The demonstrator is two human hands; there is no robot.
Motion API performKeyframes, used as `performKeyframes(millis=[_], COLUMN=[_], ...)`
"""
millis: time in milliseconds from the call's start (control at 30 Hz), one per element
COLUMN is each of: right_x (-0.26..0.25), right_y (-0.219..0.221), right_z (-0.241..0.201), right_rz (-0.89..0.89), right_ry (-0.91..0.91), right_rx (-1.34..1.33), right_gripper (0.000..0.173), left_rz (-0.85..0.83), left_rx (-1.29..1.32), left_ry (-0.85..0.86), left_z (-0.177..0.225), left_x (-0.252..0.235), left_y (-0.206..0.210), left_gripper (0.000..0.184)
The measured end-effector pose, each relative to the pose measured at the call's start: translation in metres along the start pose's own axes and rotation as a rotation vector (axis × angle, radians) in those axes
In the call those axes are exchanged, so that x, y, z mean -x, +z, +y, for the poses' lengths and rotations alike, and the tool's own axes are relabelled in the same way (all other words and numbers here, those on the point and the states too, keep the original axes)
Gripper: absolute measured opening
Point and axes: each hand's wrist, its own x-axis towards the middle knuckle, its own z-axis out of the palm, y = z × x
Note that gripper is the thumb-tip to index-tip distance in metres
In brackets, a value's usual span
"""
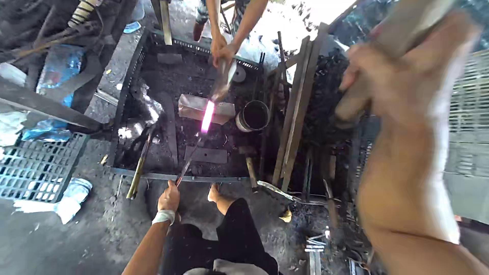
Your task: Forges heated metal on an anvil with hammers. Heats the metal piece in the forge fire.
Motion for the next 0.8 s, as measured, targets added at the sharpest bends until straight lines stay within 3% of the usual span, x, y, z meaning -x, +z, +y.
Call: performKeyframes(millis=[67,133,233,267,333,400,467,567,633,733,800], right_x=[-0.036,-0.025,0.083,0.111,0.128,0.098,0.097,0.083,0.057,-0.009,-0.039], right_y=[0.027,0.1,0.267,0.315,0.345,0.303,0.228,0.114,0.059,0.029,0.061], right_z=[0.009,0.038,0.123,0.157,0.19,0.159,0.113,0.043,0.006,-0.011,0.003], right_rz=[0.22,0.296,-0.053,-0.195,-0.462,-0.549,-0.514,-0.456,-0.315,0.012,0.241], right_ry=[-0.115,-0.092,0.483,0.658,0.913,0.976,0.892,0.547,0.288,-0.075,-0.189], right_rx=[-0.034,-0.057,-0.137,-0.214,-0.359,-0.415,-0.376,-0.243,-0.118,0.046,0.006], right_gripper=[0.05,0.062,0.059,0.049,0.035,0.031,0.032,0.034,0.036,0.047,0.049], left_rz=[-0.017,-0.019,0.011,0.015,0.016,0.034,0.012,-0.005,0.007,0.003,-0.029], left_rx=[0.002,0.028,0.034,0.024,-0.01,0.004,0.007,0.043,0.026,-0.005,-0.012], left_ry=[-0.036,-0.076,-0.084,-0.08,-0.076,-0.064,-0.029,0.053,0.062,0.033,-0.013], left_z=[0.003,0.007,0.008,0.009,0.012,0.017,0.014,0.003,0.0,0.003,0.007], left_x=[-0.002,-0.008,-0.017,-0.012,0.013,0.029,0.031,0.006,-0.005,-0.007,-0.008], left_y=[0.005,0.009,0.019,0.016,-0.007,-0.031,-0.036,-0.02,-0.013,-0.012,-0.013], left_gripper=[0.056,0.051,0.045,0.044,0.041,0.043,0.044,0.047,0.049,0.057,0.058])
